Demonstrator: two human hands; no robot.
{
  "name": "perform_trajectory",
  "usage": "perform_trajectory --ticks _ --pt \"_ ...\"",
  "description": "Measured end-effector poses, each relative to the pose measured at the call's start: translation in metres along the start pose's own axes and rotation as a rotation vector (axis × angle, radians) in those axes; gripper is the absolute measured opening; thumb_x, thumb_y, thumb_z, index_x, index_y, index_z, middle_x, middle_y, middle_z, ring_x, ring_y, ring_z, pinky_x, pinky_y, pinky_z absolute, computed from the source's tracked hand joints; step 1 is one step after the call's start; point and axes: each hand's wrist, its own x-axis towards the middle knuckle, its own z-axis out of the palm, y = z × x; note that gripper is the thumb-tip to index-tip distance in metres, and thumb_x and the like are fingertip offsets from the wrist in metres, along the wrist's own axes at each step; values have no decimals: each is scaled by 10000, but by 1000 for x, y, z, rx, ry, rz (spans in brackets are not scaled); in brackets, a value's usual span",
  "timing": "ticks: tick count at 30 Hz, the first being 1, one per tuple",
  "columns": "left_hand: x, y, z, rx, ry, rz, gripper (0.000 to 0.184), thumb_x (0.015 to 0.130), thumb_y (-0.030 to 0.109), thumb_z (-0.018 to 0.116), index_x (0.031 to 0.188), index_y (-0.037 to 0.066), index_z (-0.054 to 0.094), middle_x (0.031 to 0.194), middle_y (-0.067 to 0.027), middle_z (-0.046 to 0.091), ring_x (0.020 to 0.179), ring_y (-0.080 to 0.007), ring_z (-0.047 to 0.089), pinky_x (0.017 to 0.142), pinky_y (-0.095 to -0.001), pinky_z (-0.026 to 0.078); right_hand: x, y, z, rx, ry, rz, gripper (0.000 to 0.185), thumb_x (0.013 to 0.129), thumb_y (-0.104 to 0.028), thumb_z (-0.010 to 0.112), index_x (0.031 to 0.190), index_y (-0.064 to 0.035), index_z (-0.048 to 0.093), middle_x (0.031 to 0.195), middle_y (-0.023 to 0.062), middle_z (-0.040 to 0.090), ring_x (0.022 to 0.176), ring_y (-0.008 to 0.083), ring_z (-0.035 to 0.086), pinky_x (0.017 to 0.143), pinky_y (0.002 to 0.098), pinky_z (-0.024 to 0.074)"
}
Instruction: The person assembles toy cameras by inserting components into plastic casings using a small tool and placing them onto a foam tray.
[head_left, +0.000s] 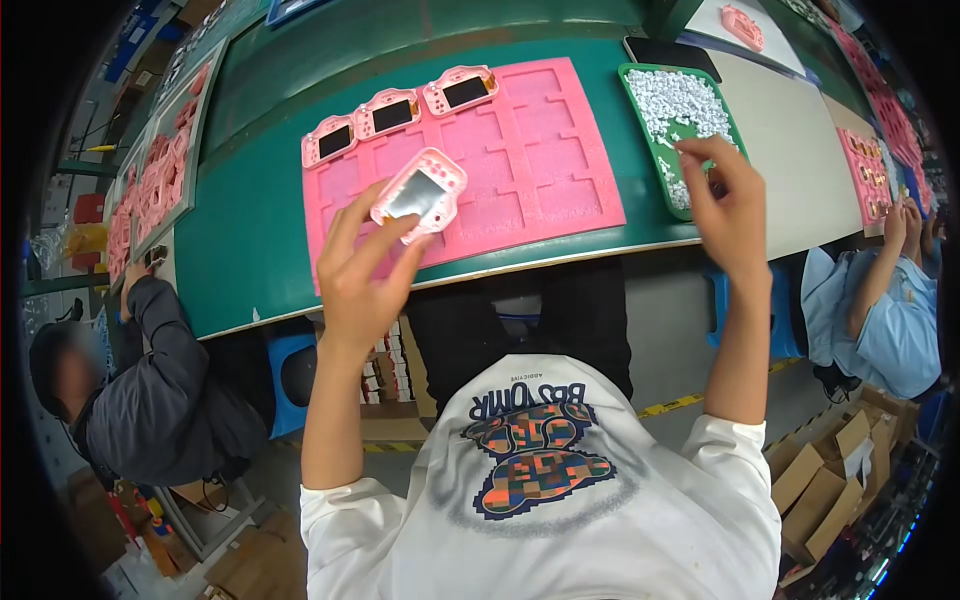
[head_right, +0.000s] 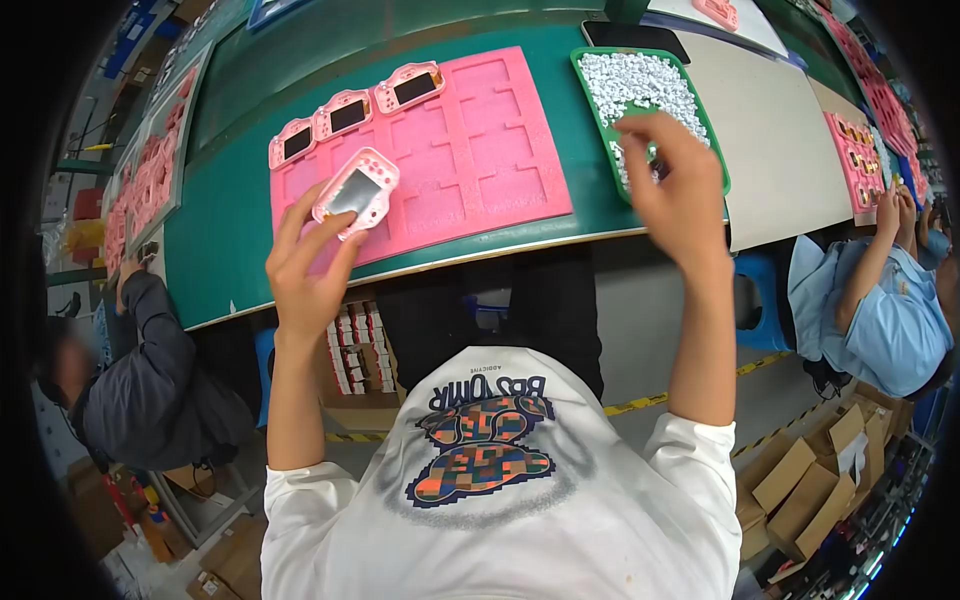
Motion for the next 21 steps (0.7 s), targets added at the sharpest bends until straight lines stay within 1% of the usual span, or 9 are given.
perform_trajectory --ticks 2,3,7,13,18,21 --pt "-6 -13 0 -5 23 -94 216 803 13 830 1015 -3 793 1355 -177 671 1099 -305 679 907 -376 574 14 19 -7 -148 27 19 186 951 -85 667 1113 -40 747 904 56 692 677 152 518 631 288 429" --pt "-6 -17 2 -5 22 -93 216 803 13 830 1015 -3 793 1355 -177 671 1099 -305 679 907 -376 574 21 28 -7 -148 28 20 186 951 -85 667 1113 -40 747 904 56 692 677 152 518 631 288 429" --pt "-13 -32 8 -75 62 -240 213 826 6 818 1037 -13 792 1364 -172 671 1128 -299 675 925 -357 566 38 63 13 -472 -98 49 179 951 -140 683 1090 -55 757 977 76 727 756 245 655 698 344 530" --pt "-15 -38 14 -113 86 -278 204 841 15 817 1039 -23 788 1361 -169 674 1127 -290 674 925 -352 562 45 56 22 -483 -126 129 204 937 -185 706 1081 -49 756 988 84 732 794 269 683 737 367 548" --pt "-14 -36 16 -80 72 -303 200 848 22 813 1041 -24 786 1361 -163 675 1130 -290 673 926 -352 562 51 60 19 -408 -196 86 192 948 -161 686 1082 -34 737 951 95 716 798 251 650 763 358 520" --pt "-13 -35 15 -77 66 -296 193 855 26 809 1042 -22 788 1365 -163 673 1132 -290 672 929 -355 561 56 69 14 -365 -253 155 172 939 -139 677 1055 -25 729 958 97 720 815 253 656 769 362 525"
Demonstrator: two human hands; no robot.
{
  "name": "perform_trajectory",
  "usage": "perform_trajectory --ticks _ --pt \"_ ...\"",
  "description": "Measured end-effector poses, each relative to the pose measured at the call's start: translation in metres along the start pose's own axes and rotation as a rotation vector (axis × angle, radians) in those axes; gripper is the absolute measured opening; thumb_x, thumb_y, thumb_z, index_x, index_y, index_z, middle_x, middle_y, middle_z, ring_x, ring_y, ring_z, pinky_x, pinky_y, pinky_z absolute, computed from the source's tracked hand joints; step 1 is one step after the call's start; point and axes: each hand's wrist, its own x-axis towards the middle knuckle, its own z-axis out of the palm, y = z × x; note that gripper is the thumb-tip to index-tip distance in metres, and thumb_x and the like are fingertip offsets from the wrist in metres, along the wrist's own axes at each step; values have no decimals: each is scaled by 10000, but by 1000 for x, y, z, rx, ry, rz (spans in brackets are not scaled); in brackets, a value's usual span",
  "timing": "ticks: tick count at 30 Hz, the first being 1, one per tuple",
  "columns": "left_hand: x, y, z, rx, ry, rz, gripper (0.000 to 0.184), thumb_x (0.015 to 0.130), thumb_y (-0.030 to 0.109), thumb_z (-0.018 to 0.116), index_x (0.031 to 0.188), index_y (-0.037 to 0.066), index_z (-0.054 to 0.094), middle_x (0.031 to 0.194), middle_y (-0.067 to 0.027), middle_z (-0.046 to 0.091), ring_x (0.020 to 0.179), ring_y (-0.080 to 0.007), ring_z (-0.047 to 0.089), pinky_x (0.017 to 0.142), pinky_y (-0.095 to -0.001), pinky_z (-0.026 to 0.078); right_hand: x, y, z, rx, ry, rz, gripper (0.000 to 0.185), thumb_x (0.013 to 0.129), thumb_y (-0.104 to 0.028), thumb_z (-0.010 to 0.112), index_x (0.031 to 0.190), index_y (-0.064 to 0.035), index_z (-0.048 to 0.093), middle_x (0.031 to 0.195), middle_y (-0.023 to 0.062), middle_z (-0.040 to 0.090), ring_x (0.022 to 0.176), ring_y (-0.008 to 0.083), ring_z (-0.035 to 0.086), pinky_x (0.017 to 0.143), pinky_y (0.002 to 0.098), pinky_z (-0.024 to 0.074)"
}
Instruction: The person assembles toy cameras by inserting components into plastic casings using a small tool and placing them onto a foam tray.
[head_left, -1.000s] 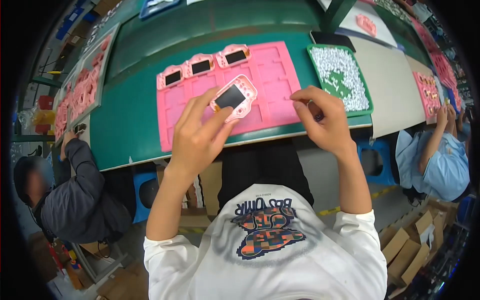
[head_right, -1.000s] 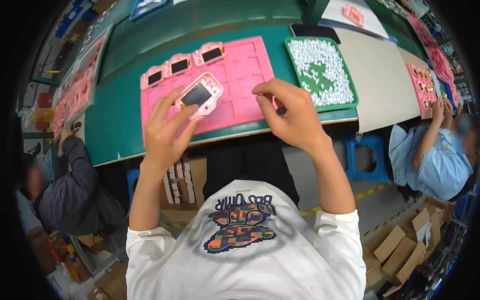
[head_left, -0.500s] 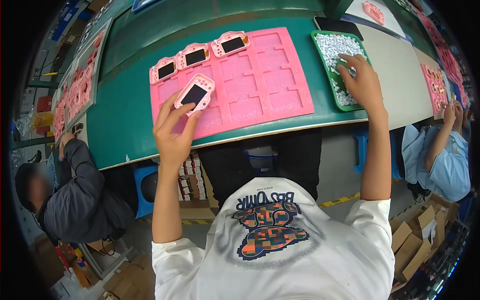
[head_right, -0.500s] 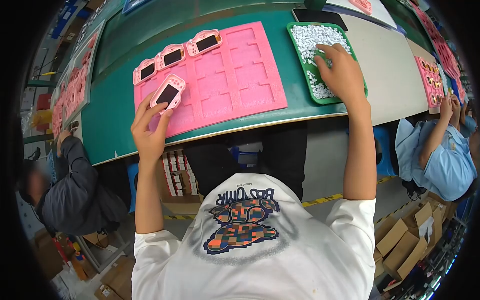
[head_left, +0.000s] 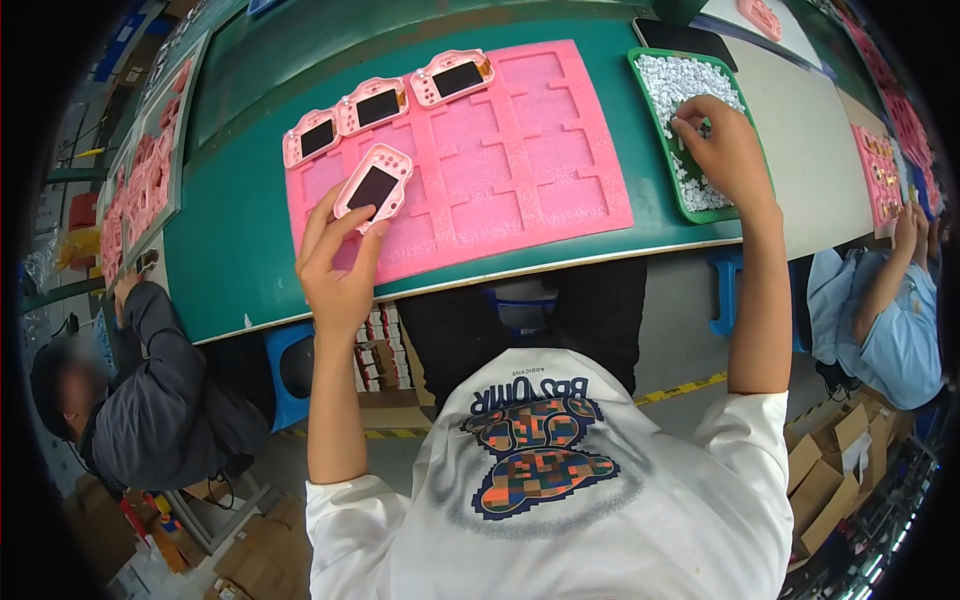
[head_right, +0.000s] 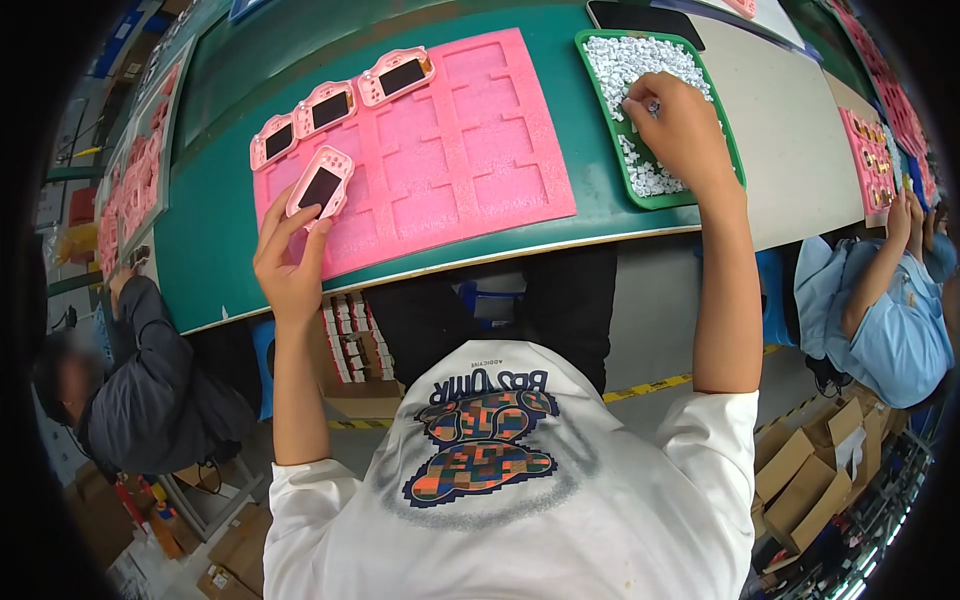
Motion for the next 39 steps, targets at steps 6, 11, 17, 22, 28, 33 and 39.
perform_trajectory --ticks 6,11,17,22,28,33,39 --pt "0 1 2 28 -9 7 188 862 33 804 1042 -20 789 1369 -162 672 1139 -293 670 942 -362 559 5 -9 -4 -98 -7 1 148 924 -98 662 1022 -8 726 965 103 724 829 267 659 781 370 532" --pt "0 1 1 9 -6 12 189 861 36 805 1041 -20 789 1367 -162 675 1145 -298 670 955 -364 557 7 0 -1 -108 33 -72 149 906 -73 660 1010 8 730 975 111 726 857 289 672 800 378 536" --pt "-1 0 2 24 -14 16 190 861 43 808 1039 -21 790 1367 -167 674 1150 -304 671 956 -364 558 2 4 0 -93 33 -113 170 885 -42 646 1016 19 736 1014 122 739 882 311 685 812 387 543" --pt "-1 -3 1 16 -3 26 196 860 48 812 1041 -25 790 1365 -176 674 1151 -309 672 953 -366 560 1 0 0 -137 49 -97 207 865 -17 628 1033 24 740 1056 132 748 906 343 693 828 407 549" --pt "-2 -2 1 -14 0 -4 202 861 48 811 1046 -28 789 1358 -176 677 1149 -313 673 954 -367 561 -2 -7 -6 -153 7 -22 229 863 -3 595 1038 20 741 1077 154 748 923 376 692 845 425 551" --pt "-4 0 0 -13 -2 -4 197 862 45 806 1043 -30 788 1355 -171 678 1150 -311 672 969 -368 556 -1 6 5 -134 24 -27 178 880 -17 596 1001 15 722 1036 177 734 911 395 686 836 445 545" --pt "-3 6 0 8 -9 20 179 863 33 794 1030 -31 781 1362 -169 670 1174 -311 665 1000 -378 543 0 15 22 -124 189 -131 87 914 -55 620 946 9 669 968 196 706 858 404 671 800 470 533"
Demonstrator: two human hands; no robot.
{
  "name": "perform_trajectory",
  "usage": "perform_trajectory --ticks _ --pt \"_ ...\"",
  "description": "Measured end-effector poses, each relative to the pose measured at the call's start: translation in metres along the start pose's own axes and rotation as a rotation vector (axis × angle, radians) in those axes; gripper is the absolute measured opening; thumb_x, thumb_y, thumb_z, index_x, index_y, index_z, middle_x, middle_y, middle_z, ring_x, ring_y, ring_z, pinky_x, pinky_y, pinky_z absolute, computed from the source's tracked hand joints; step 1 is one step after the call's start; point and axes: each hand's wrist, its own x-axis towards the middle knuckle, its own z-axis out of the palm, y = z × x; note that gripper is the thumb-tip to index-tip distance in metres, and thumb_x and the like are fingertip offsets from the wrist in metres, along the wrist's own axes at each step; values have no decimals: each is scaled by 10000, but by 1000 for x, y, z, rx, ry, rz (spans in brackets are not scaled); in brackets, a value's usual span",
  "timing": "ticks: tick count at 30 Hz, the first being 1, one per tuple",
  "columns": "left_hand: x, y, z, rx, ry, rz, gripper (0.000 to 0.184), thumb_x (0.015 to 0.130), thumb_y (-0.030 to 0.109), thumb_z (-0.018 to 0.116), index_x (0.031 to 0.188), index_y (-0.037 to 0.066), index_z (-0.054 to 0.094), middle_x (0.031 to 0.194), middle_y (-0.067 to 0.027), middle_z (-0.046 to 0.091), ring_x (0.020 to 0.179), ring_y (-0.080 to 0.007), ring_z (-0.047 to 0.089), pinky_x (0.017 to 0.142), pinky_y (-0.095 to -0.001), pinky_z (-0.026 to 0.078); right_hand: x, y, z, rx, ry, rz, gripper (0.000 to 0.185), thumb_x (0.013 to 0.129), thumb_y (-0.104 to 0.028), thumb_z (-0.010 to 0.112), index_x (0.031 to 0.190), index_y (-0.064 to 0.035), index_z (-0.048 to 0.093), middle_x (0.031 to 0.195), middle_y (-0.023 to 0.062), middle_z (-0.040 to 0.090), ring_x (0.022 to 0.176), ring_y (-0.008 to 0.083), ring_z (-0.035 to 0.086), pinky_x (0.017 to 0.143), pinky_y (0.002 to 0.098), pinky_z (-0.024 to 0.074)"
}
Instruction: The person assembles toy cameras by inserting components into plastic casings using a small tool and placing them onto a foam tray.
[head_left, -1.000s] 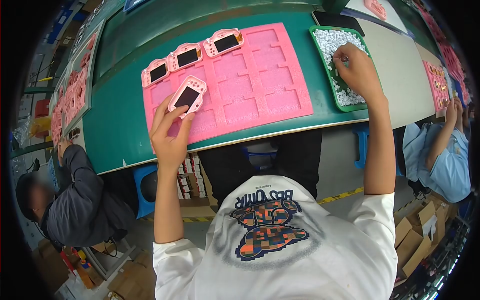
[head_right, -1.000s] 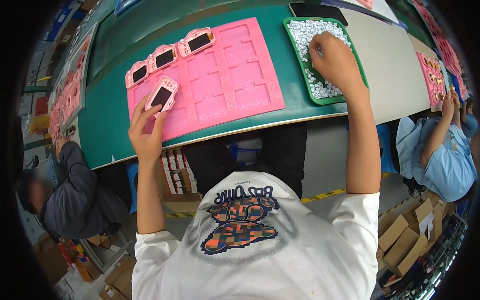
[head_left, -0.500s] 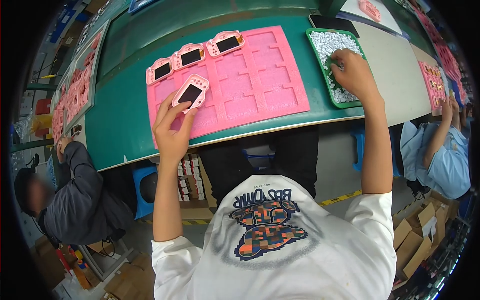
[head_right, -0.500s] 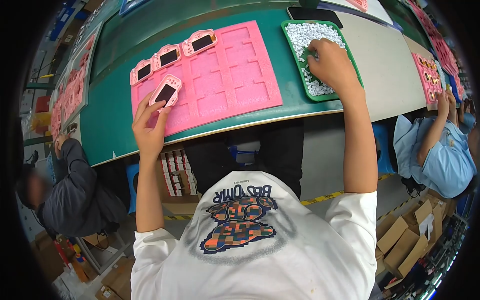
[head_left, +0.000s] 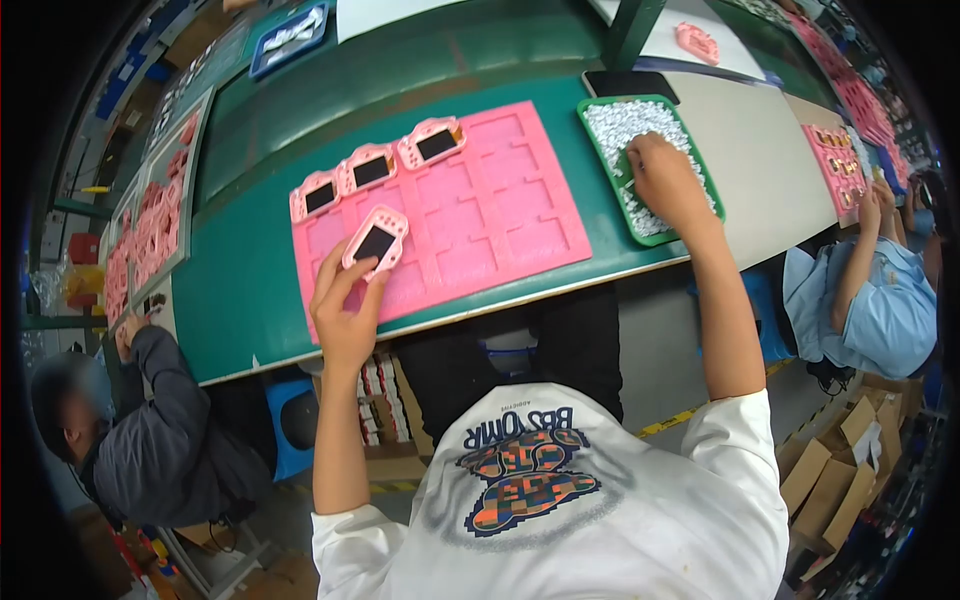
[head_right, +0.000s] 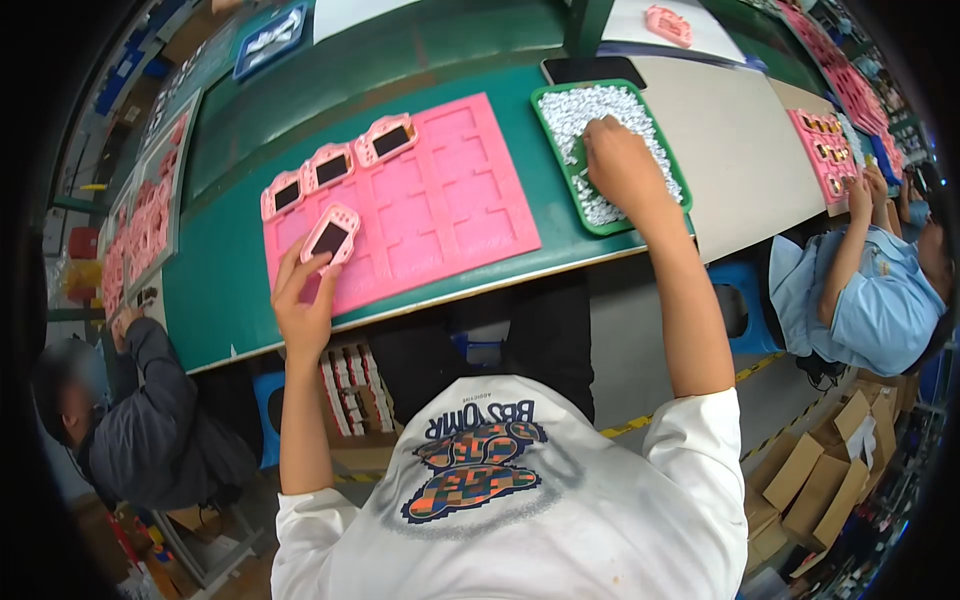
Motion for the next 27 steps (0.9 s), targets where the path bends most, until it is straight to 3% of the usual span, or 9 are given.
perform_trajectory --ticks 8,12,21,25,27 --pt "0 0 0 8 -26 16 165 862 20 784 1019 -30 769 1371 -168 663 1213 -324 652 1027 -389 532 3 -12 -21 14 -81 45 90 924 -51 621 954 13 675 977 182 717 849 374 673 779 442 538" --pt "-1 1 0 7 -26 9 165 858 16 781 1017 -29 766 1375 -167 663 1222 -330 649 1033 -394 528 -2 -7 -27 182 -72 -96 72 887 -26 625 926 7 675 972 169 724 841 366 672 778 435 540" --pt "-3 -1 0 -3 -33 27 193 831 14 795 1020 -20 772 1389 -169 656 1230 -340 644 1035 -402 526 8 10 -19 39 -134 -150 105 825 -8 627 903 5 696 958 158 725 840 365 668 783 427 540" --pt "-3 3 -4 0 -7 23 210 821 25 807 1025 -19 776 1388 -176 652 1219 -343 645 1029 -402 526 9 3 -28 47 -97 -217 106 804 -23 641 884 -3 708 902 151 722 771 353 654 747 415 535" --pt "-2 13 -4 -17 -5 119 225 809 27 816 1023 -25 772 1384 -178 647 1173 -334 651 999 -406 535 7 -1 -30 214 -42 -92 92 793 -33 651 865 -9 704 841 124 719 667 293 615 655 374 512"
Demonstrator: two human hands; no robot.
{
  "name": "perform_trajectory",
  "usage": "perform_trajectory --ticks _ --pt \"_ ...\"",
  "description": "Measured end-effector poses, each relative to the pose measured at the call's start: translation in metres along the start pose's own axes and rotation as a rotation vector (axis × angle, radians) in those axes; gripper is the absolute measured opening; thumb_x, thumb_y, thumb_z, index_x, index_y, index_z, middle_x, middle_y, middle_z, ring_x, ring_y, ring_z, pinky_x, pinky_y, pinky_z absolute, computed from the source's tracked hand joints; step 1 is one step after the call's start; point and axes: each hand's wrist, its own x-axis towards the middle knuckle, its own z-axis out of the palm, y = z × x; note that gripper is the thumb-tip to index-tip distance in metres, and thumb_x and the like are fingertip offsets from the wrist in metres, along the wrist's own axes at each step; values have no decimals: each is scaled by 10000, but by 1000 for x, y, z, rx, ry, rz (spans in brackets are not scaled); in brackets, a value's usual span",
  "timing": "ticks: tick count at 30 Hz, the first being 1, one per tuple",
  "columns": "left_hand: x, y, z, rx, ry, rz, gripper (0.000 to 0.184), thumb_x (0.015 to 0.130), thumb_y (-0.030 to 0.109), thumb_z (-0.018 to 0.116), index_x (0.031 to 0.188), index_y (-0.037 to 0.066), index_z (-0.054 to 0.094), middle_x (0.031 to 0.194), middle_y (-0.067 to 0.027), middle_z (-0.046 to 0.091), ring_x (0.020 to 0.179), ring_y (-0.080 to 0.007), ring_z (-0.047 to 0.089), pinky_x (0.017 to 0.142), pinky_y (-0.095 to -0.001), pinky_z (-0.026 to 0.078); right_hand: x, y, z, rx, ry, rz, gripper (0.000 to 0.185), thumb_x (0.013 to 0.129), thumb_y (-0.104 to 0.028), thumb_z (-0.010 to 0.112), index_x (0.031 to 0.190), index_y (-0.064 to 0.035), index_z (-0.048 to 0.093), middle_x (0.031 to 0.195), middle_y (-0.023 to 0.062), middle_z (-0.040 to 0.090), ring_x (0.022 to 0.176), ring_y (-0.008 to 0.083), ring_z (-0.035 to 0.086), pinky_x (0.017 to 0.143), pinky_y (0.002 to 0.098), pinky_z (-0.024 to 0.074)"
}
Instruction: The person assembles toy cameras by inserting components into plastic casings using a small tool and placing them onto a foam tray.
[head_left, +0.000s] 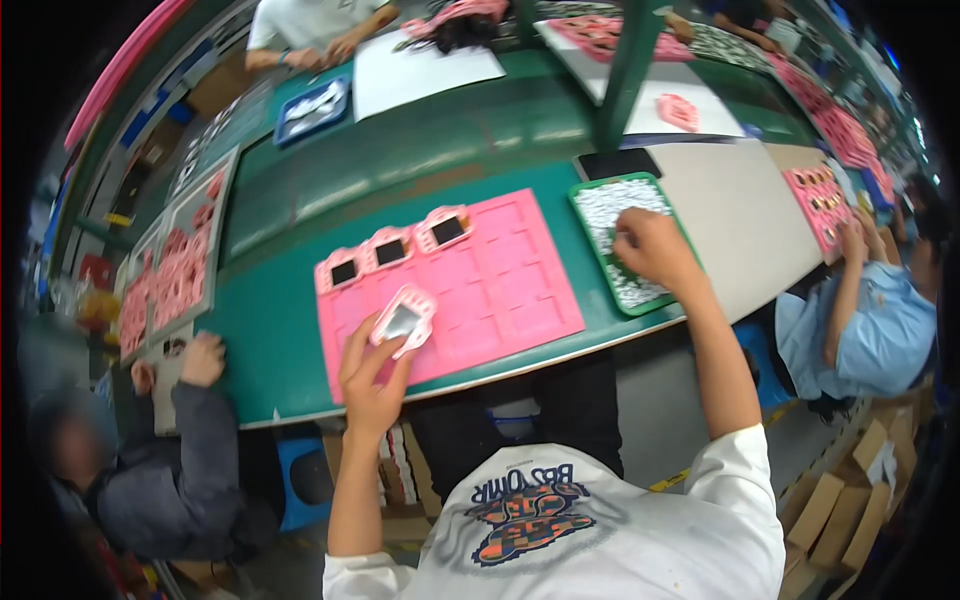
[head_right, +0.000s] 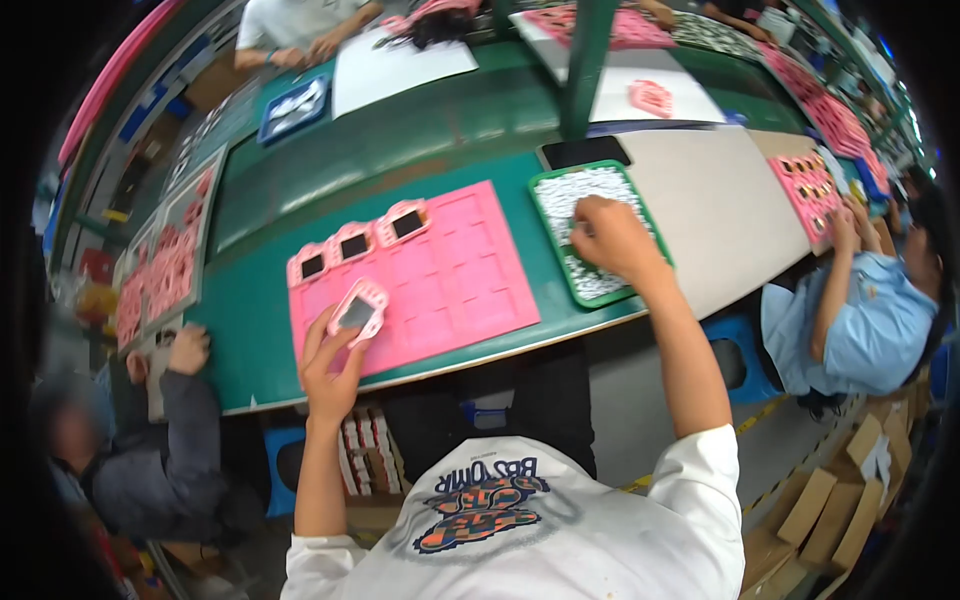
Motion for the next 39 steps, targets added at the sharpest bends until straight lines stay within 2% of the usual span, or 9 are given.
perform_trajectory --ticks 7,10,12,14,21,26,30,36,39 --pt "7 24 14 136 -28 204 217 799 45 831 1000 -5 769 1375 -177 641 1086 -317 656 917 -396 560 -5 -87 -1 242 58 -86 138 802 -16 646 917 0 720 842 105 735 608 231 593 595 315 497" --pt "7 22 19 209 -39 222 202 806 54 828 993 4 770 1374 -174 640 1077 -311 655 909 -386 564 -9 -119 35 303 -54 -240 146 809 -28 662 951 -21 692 906 118 731 618 311 641 598 390 522" --pt "5 20 18 218 -43 202 198 812 52 824 995 -1 769 1377 -175 639 1082 -315 653 914 -392 561 -11 -130 70 121 -63 -392 142 842 -61 663 982 -36 658 963 122 691 636 363 658 614 429 554" --pt "0 17 15 237 -52 149 191 823 49 814 999 -10 768 1382 -178 638 1093 -324 649 924 -402 554 -7 -140 90 27 -91 -404 126 858 -74 658 979 -42 645 973 119 668 631 368 657 609 436 561" --pt "-7 5 19 159 -23 77 188 829 50 809 999 -18 766 1384 -181 635 1104 -325 644 924 -402 551 13 -142 103 -78 -174 -410 153 888 -95 683 1036 -58 675 1044 83 648 646 346 640 611 414 547" --pt "-10 -1 23 114 -2 93 193 820 54 813 999 0 768 1374 -174 633 1063 -315 653 897 -394 565 9 -144 104 -66 -106 -483 73 878 -98 656 927 -51 630 984 115 639 622 373 657 579 450 565" --pt "-10 -2 24 129 20 136 202 816 51 813 1007 4 768 1366 -177 637 1055 -316 655 893 -396 565 11 -145 95 -131 -259 -491 161 889 -102 687 1042 -53 699 1023 96 663 646 341 644 612 411 546" --pt "-9 -2 24 126 28 160 203 815 52 813 1006 5 766 1360 -180 641 1044 -317 659 884 -388 566 31 -147 97 -23 -297 -507 121 888 -101 676 994 -47 695 1029 100 672 642 323 658 611 410 551" --pt "-10 -2 23 131 34 157 201 814 56 814 1003 5 765 1356 -178 642 1040 -313 661 872 -378 567 35 -156 93 -219 -374 -500 115 891 -103 664 986 -39 672 1021 110 676 655 331 674 628 423 559"
